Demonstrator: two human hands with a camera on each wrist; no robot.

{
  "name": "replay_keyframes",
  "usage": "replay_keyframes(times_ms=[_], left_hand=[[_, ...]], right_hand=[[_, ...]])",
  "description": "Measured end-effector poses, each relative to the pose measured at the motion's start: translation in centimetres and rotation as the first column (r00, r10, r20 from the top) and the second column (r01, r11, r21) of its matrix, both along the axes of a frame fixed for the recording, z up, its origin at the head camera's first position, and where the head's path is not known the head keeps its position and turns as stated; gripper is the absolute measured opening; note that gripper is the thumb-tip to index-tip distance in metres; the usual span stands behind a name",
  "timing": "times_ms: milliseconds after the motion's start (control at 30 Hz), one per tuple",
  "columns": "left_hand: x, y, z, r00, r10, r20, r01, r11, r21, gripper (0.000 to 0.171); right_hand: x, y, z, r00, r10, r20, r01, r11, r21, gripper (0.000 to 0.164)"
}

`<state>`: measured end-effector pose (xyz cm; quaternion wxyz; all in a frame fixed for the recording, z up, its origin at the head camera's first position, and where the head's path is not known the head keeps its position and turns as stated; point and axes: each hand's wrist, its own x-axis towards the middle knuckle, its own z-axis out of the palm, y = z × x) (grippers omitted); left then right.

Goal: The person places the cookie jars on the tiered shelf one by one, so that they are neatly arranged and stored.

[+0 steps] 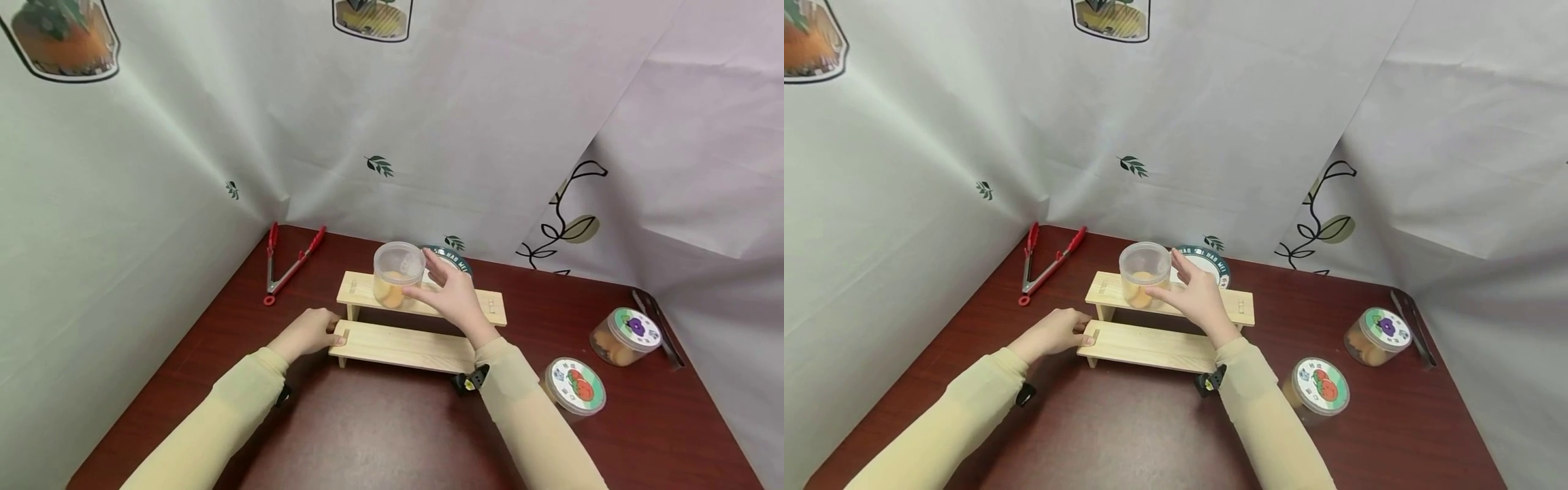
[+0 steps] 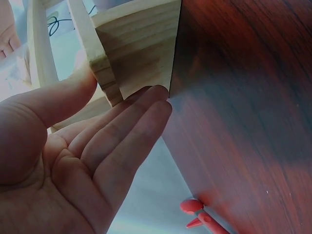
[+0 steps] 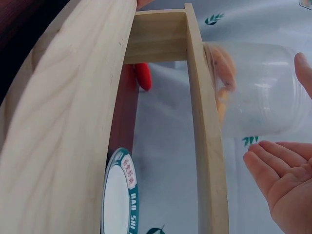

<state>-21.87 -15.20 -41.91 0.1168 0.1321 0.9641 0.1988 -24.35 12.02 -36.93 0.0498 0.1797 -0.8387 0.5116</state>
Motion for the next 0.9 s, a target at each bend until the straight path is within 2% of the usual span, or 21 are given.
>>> replay_keyframes(times_ms=[300,533,700,900], left_hand=[[0.1,0.1,0.1,1.000,0.007,0.011,-0.007,1.000,-0.007,0.041],[0.2,0.1,0.0,1.000,0.000,0.004,0.000,1.000,0.002,0.043],[0.2,0.0,0.0,1.000,-0.003,0.000,0.003,1.000,0.014,0.042],[0.3,0.1,0.0,1.000,0.001,0.008,-0.001,1.000,0.015,0.041]], right_hand=[[0.5,2.0,0.0,1.000,-0.030,0.009,0.031,0.999,-0.026,0.090],[1.4,3.6,-0.2,0.998,-0.055,0.041,0.056,0.998,-0.042,0.086],[1.8,4.6,-0.2,0.997,-0.071,0.024,0.073,0.995,-0.072,0.085],[2.3,5.9,-0.1,0.995,-0.092,0.025,0.094,0.994,-0.047,0.082]])
